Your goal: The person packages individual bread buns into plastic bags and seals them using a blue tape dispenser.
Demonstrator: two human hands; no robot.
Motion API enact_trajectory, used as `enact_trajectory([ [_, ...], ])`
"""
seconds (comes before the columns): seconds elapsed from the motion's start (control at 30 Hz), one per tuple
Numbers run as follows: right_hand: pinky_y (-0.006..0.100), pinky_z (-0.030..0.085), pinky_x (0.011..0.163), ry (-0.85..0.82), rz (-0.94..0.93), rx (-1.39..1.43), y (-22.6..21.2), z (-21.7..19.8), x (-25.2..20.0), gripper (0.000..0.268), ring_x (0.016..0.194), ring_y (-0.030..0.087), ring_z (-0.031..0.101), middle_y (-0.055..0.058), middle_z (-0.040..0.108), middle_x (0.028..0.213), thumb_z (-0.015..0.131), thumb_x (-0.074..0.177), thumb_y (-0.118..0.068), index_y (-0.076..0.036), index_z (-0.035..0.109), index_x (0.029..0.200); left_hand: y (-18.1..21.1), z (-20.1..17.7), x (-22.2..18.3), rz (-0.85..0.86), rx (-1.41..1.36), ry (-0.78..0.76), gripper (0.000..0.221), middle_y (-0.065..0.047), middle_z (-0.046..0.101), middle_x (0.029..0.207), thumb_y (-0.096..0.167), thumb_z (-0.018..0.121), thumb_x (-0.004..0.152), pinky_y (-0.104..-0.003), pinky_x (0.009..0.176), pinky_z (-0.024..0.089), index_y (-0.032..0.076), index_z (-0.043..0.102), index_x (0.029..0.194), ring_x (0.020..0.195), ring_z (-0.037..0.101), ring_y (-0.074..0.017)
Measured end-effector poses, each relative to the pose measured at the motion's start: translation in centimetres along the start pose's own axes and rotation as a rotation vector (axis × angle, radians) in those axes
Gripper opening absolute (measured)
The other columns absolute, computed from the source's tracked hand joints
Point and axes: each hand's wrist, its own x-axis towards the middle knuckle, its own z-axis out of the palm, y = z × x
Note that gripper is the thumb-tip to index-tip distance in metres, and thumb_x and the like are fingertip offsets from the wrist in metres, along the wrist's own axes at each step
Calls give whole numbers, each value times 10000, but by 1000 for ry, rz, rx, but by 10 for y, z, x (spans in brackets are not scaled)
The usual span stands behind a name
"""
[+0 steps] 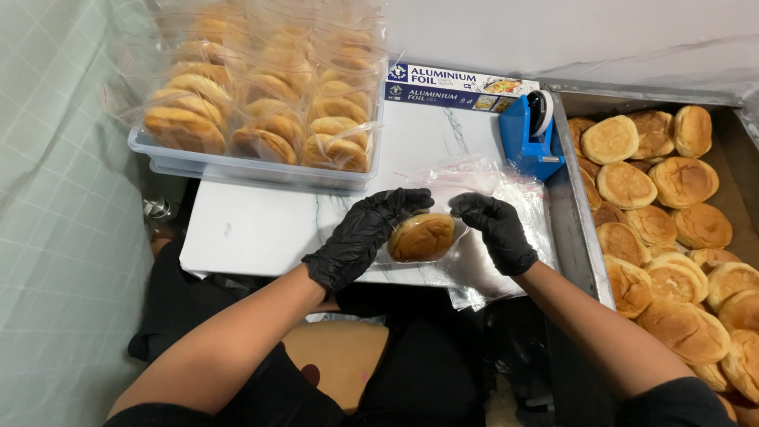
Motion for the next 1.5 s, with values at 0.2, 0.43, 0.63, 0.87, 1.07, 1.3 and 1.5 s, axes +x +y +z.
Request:
enact_trajectory([
  [0.2, 276, 559, 864, 24, -28, -27, -5, -5, 3, 199, 961, 154, 695, 91, 738, 964, 732, 826, -16, -15, 723, 1025, 12, 16, -10, 5, -4, 28, 273, -183, 756, 1124, 178, 669, 954, -350, 982, 563, 4, 744, 1150, 1069, 728, -244],
  [0.43, 294, 552, 932, -80, 63, 114, -3, -15, 15, 418, 1018, 200, 684, 141, 708, 1097, 718, 839, -44, 3, 639, 1247, 2, 1, 1, 27, -99, 36, 291, -197, 740, 1140, 166, 648, 983, -392, 1001, 562, -7, 716, 1207, 1085, 722, -270],
  [0.63, 386, 586, 917, -301, 186, 215, -19, 23, -13, 648, 1034, 270, 717, 187, 705, 1160, 791, 802, -122, -6, 527, 1383, -2, -4, 5, 48, -187, 7, 254, -225, 731, 1152, 101, 661, 967, -416, 986, 575, -11, 706, 1190, 1087, 721, -314],
  [0.87, 360, 629, 697, -152, 178, 154, -29, 36, -18, 295, 845, 296, 763, 174, 759, 962, 799, 784, 33, 29, 676, 1053, 6, -5, 14, 158, -75, 35, 247, -239, 741, 1110, 118, 650, 976, -436, 977, 587, -13, 720, 1174, 1044, 735, -315],
  [1.07, 391, 641, 685, -84, 139, 163, -11, 14, -4, 401, 826, 322, 767, 194, 754, 960, 796, 785, 35, 50, 667, 1165, 15, -31, 26, 202, -145, 41, 304, -266, 716, 1137, 15, 652, 930, -451, 949, 603, -89, 654, 1215, 1051, 717, -376],
  [1.3, 393, 656, 659, 18, 149, 240, -27, 23, -5, 333, 800, 318, 764, 177, 735, 945, 791, 804, 43, 42, 678, 1117, -21, -43, 15, 94, 712, -37, 305, -47, 731, 774, 163, 941, 716, -222, 571, 570, 83, 726, 916, 620, 706, -127],
  [1.5, 357, 650, 626, 23, 153, 268, -48, 36, -17, 174, 735, 298, 762, 170, 738, 888, 799, 793, 60, 43, 666, 904, 4, -47, -2, 123, 593, -78, 168, -148, 752, 697, 42, 881, 785, -203, 615, 579, -10, 739, 859, 630, 729, -141],
])
